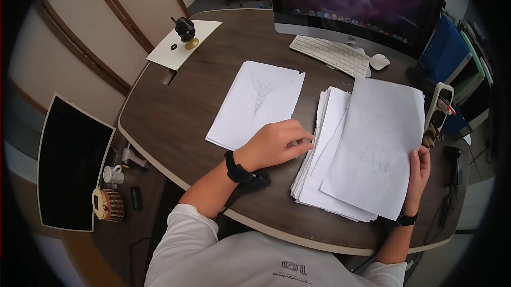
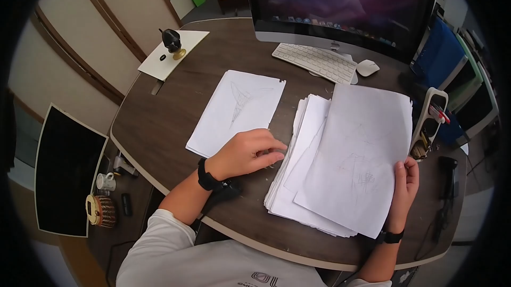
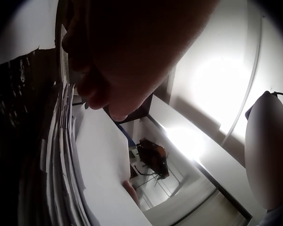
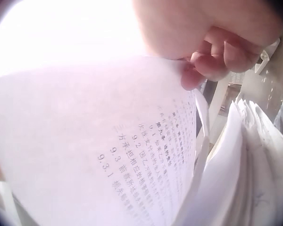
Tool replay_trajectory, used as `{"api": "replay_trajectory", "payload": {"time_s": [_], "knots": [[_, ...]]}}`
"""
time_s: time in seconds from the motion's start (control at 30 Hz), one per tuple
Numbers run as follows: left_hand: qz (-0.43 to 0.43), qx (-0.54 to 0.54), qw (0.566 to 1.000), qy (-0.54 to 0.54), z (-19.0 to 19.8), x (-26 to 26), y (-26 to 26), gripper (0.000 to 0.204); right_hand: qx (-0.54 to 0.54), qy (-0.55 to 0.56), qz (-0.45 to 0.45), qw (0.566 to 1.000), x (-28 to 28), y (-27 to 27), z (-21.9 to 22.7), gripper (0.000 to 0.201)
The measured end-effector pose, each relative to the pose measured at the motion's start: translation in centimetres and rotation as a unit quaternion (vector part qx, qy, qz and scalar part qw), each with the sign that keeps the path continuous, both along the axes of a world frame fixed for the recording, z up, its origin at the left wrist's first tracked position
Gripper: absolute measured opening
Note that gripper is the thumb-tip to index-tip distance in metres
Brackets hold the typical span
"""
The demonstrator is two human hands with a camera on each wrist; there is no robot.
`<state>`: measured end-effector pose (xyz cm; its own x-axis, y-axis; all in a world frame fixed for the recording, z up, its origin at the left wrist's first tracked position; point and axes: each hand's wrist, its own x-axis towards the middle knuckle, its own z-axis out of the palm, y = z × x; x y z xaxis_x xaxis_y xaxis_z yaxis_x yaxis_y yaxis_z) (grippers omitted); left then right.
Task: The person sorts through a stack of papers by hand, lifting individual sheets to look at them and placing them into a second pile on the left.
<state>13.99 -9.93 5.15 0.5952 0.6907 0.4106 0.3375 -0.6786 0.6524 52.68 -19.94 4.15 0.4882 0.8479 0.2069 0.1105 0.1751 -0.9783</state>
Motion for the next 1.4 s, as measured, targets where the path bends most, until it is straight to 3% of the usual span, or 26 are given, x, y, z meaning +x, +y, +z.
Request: {"api": "replay_trajectory", "payload": {"time_s": [0.17,0.4,0.53,0.6,0.77,0.87,0.9,0.93,0.97,1.03,1.07,1.1,1.2,1.27,1.4], "knots": [[0.004,-0.136,0.99,-0.044,0.7,1.0,-0.9,0.019,0.049,0.006,0.015,0.999,-0.8,-0.1,0.2,0.011],[-0.087,-0.295,0.951,-0.044,-0.3,2.5,-2.0,0.038,0.077,-0.047,0.033,0.995,-2.4,-1.8,0.8,0.009],[-0.092,-0.315,0.944,-0.021,-0.6,2.8,-1.8,0.045,0.07,-0.021,0.104,0.992,-3.3,-2.2,0.6,0.013],[-0.028,-0.407,0.906,-0.112,-1.4,3.1,-1.9,0.052,0.071,0.007,0.134,0.988,-3.2,-2.4,0.4,0.014],[0.016,-0.417,0.888,-0.193,-1.7,3.2,-1.5,0.06,0.075,0.059,0.147,0.984,-3.9,-2.4,0.9,0.018],[0.015,-0.314,0.936,-0.156,-1.4,2.4,-0.8,0.023,0.064,0.057,0.184,0.979,-3.0,-2.5,0.5,0.017],[0.056,-0.403,0.895,-0.18,0.0,2.0,-1.3,0.015,0.064,0.078,0.205,0.973,-2.9,-2.4,0.9,0.015],[0.037,-0.414,0.868,-0.271,-1.3,1.1,-0.5,0.016,0.067,0.1,0.22,0.968,-2.8,-2.2,1.0,0.018],[0.067,-0.392,0.859,-0.322,-1.5,0.3,0.3,0.018,0.044,0.055,0.143,0.987,-2.7,-1.7,0.7,0.025],[0.165,-0.337,0.872,-0.316,-0.3,-2.4,2.2,0.019,-0.014,-0.063,0.044,0.997,-2.4,-0.3,0.4,0.013],[0.174,-0.336,0.882,-0.282,-1.2,-6.0,4.2,0.02,-0.042,-0.141,0.004,0.989,-2.3,0.1,0.4,0.011],[0.21,-0.309,0.885,-0.278,-0.5,-7.1,5.0,0.019,-0.035,-0.154,0.009,0.987,-1.6,0.5,-1.0,0.019],[0.245,-0.274,0.909,-0.197,-0.5,-12.2,6.9,0.022,-0.175,-0.244,0.01,0.954,-1.8,0.3,-0.1,0.043],[0.303,-0.231,0.92,-0.087,-3.2,-16.6,8.3,0.025,-0.208,-0.269,0.021,0.94,-2.1,0.3,-0.2,0.049],[0.291,-0.297,0.903,-0.109,-4.9,-17.1,9.2,0.026,-0.221,-0.258,0.056,0.939,-2.0,0.5,-0.5,0.044]]}}
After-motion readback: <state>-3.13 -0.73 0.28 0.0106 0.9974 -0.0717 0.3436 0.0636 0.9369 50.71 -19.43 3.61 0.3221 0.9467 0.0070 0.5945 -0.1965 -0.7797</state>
